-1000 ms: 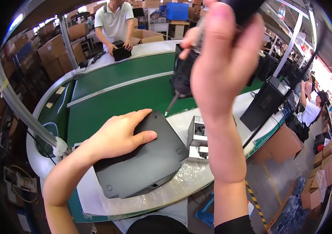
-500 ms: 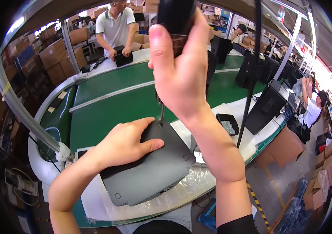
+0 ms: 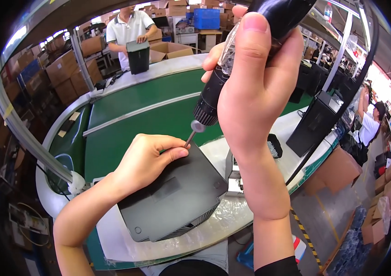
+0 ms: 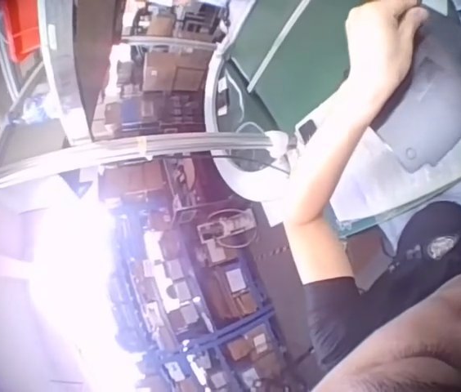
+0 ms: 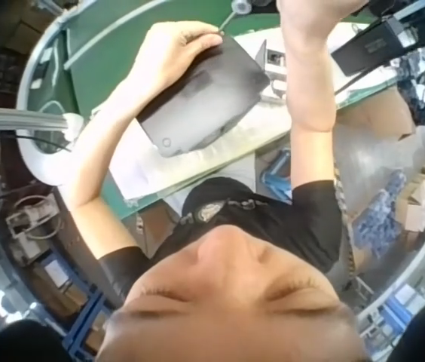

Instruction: Assembling black electronic device enclosures using an electric screwdriver on a factory production line.

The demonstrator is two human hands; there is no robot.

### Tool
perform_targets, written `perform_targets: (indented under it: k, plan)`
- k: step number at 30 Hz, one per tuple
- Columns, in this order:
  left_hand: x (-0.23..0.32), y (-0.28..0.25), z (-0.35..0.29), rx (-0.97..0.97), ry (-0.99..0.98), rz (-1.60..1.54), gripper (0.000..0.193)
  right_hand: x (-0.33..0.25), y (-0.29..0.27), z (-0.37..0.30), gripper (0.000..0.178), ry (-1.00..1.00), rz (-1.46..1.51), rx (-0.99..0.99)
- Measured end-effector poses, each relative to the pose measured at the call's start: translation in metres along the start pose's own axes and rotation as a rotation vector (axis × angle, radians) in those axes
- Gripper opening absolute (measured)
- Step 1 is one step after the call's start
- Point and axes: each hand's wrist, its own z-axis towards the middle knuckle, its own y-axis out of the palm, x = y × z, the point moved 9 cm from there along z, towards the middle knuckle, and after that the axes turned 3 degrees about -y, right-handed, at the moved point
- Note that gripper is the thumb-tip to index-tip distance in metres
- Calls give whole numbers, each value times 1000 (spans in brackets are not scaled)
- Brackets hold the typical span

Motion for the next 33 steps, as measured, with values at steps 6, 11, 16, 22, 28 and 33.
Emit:
perform_targets:
  k: [6, 11, 16, 22, 28, 33]
  plan:
    - [-1, -7, -6, 46, -43, -47, 19, 2, -21, 2, 46, 11, 111, 129]
    - [-10, -8, -9, 46, -118, -480, 22, -8, -28, -7, 50, 19, 180, 166]
    - [-9, -12, -11, -8, -48, -618, 27, -3, -37, -8, 53, 84, 316, 259]
    - [4, -1, -12, 38, 94, 100, 68, -2, -36, -2, 43, -6, 128, 210]
    - [-15, 6, -10, -117, -208, 221, 60, 15, 9, -10, 29, -122, 43, -51]
    - [-12, 4, -11, -89, -187, 186, 56, 23, 25, -11, 29, -72, 40, -135]
